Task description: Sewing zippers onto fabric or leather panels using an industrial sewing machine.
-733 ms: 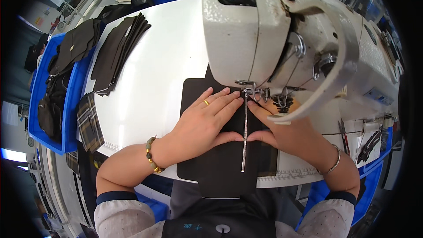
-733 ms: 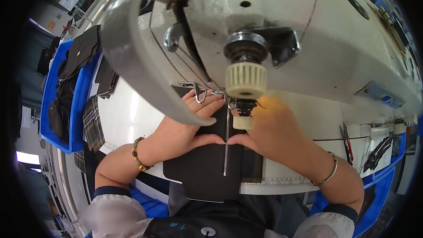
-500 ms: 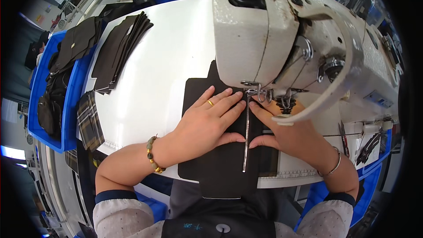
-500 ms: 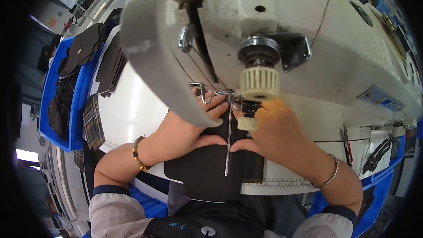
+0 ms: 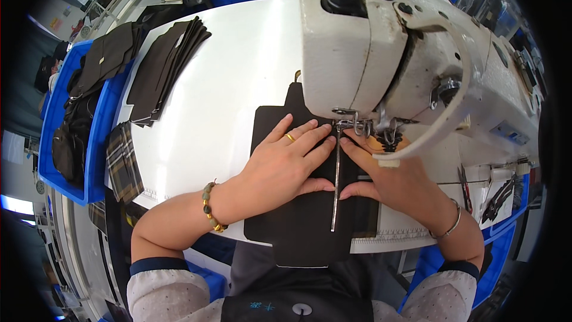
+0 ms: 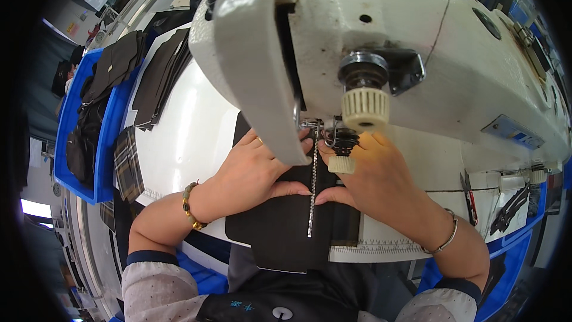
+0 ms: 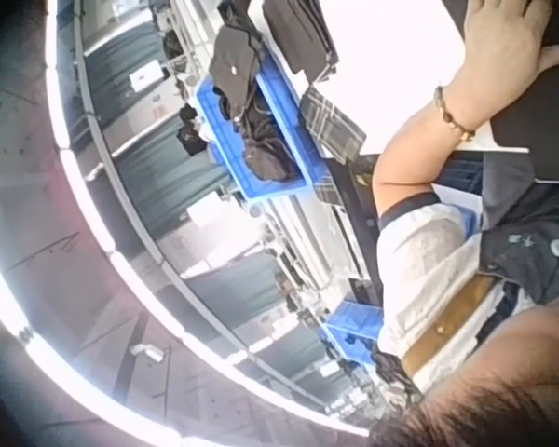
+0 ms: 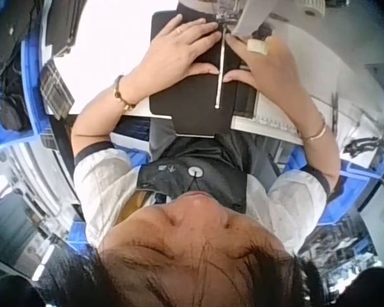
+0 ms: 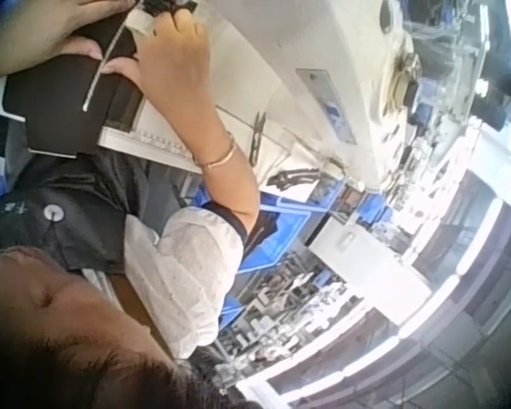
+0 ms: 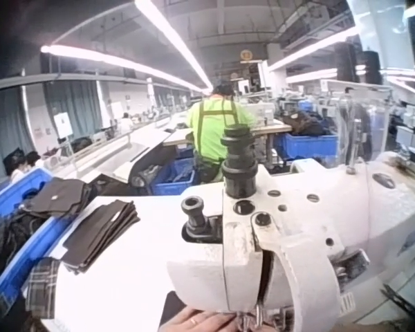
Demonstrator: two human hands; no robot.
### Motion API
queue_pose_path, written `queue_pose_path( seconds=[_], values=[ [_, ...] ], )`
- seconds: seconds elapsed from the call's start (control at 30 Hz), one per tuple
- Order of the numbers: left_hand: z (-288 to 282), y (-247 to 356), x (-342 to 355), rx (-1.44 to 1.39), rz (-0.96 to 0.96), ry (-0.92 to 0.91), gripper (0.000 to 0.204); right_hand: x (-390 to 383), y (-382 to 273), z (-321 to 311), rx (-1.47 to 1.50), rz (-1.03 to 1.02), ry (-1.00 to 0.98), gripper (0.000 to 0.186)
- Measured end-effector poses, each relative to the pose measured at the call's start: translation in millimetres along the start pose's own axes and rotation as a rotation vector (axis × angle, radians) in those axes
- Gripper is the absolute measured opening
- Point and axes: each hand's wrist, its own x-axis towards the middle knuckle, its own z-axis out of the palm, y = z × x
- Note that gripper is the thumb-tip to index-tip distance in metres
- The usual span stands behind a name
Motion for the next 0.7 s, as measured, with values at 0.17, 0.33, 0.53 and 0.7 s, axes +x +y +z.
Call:
queue_pose_path(
  seconds=[0.17, 0.33, 0.53, 0.7],
  values=[
    [0.2, -0.7, 0.8, 0.006, -0.006, 0.004, 0.066, -1.4, 1.8, 1.8, -0.012, 0.02, -0.013, 0.075],
    [-0.2, -1.2, -0.1, 0.018, -0.018, 0.009, 0.066, 1.6, 5.9, -25.1, -0.063, 0.142, -0.015, 0.043],
    [0.8, -0.1, 2.4, 0.045, 0.004, 0.009, 0.066, -1.3, 19.9, -28.9, 0.367, 0.458, 0.48, 0.011],
    [0.1, -1.8, 1.7, 0.04, -0.006, 0.004, 0.067, 0.9, 19.2, -30.8, 0.34, 0.428, 0.435, 0.011]
  ],
)
